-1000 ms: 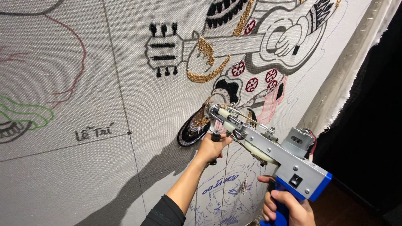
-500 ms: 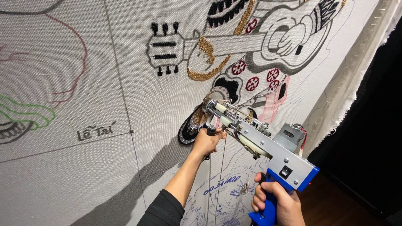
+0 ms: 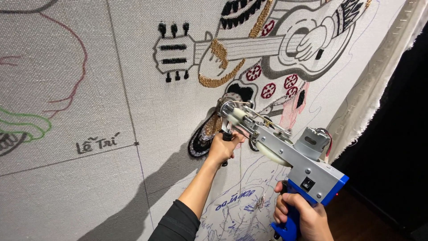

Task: The person uses a tufting gun to fill in a design on a rug canvas.

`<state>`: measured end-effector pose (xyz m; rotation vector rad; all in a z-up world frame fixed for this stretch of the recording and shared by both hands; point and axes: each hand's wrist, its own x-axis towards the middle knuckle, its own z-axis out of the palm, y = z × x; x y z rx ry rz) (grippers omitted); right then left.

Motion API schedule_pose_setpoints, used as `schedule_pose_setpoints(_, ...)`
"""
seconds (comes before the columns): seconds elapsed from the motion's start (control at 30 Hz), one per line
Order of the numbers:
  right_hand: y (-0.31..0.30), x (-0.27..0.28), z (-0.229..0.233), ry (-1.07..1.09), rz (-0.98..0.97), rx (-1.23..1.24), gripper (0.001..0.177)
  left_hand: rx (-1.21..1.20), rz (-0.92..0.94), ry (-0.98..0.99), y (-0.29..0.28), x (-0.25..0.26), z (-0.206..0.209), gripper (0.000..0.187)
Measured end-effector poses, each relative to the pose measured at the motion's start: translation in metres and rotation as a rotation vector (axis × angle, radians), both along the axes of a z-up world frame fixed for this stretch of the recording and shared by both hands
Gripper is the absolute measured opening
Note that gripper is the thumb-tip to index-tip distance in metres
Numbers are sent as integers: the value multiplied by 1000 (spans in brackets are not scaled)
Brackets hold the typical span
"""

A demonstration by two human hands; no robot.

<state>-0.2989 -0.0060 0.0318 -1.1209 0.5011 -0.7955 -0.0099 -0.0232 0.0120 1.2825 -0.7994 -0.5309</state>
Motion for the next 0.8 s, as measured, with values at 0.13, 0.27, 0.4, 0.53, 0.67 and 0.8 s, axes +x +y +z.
schedule_pose_setpoints(0.13,-2,-4,2,10,24,-5,40,55,7,-74,-6,2,-5,34)
schedule_pose_setpoints(0.27,-12,-19,-14,-2,-13,-3,57,48,-154,-103,17,-18,19,31)
schedule_pose_setpoints(0.4,-66,-65,-82,-219,237,44,66,-71,-289,33,-20,-18,-27,28)
schedule_pose_setpoints(0.53,-109,-98,-92,-255,497,-138,73,-53,-333,138,-16,-47,-25,32)
schedule_pose_setpoints(0.67,-123,-103,-96,-299,631,-128,73,-30,-319,30,-6,-68,-6,30)
schedule_pose_setpoints(0.8,-132,-101,-98,-365,800,-116,73,-11,-278,-120,21,-80,20,38)
